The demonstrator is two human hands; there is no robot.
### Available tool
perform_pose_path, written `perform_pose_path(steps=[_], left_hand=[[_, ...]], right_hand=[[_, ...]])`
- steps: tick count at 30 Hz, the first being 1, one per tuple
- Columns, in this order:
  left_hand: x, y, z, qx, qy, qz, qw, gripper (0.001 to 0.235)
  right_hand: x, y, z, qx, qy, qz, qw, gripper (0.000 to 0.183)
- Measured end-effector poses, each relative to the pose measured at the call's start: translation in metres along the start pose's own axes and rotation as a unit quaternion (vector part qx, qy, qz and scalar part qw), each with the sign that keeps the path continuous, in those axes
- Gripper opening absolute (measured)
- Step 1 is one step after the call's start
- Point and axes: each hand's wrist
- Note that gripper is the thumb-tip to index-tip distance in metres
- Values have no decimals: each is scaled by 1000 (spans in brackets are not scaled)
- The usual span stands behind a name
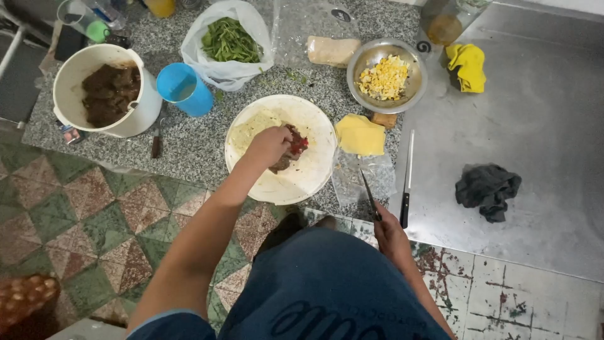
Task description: The person retrieves sliced tomatoes from a chest freezer, unwraps them, and places them on a tortilla with meat. They then add leafy greens and cheese slices, and fold the tortilla into a wrap.
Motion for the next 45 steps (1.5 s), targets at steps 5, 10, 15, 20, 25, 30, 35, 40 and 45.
perform_pose_path(steps=[5, 10, 15, 20, 25, 30, 35, 40, 45], left_hand=[[-6, 7, -9, -60, 12, 30, 998, 22], [7, 2, -11, -90, 6, 26, 996, 23], [29, -20, -3, -179, -74, 51, 980, 20], [9, 21, -46, -173, -82, 78, 978, 26], [12, 4, -58, -246, -112, 45, 962, 32], [20, -81, -39, -155, -205, -46, 965, 29], [-66, -87, -55, -43, -283, -105, 952, 32], [-167, -75, -88, 96, -285, -325, 897, 37], [-231, -57, -94, 264, -185, -355, 877, 49]], right_hand=[[-23, -6, 14, 16, 50, -108, 993, 56], [-62, -16, 39, 4, 158, -228, 961, 54], [-79, -25, 58, -5, 234, -298, 925, 56], [-99, -17, 62, -69, 282, -307, 906, 47], [-138, 72, 60, -306, 245, -323, 861, 40], [-210, 135, 68, -246, -38, -373, 894, 75], [-276, 178, 100, -246, -77, -354, 899, 38], [-105, 124, 52, -316, 25, -107, 942, 36], [-21, 41, 22, -255, 198, -96, 942, 88]])
Point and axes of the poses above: each hand's wrist, its own z-axis towards the middle knuckle, its own y-axis out of the back of the hand, x = y × z, and after that the axes turned 14 degrees about y, right-handed
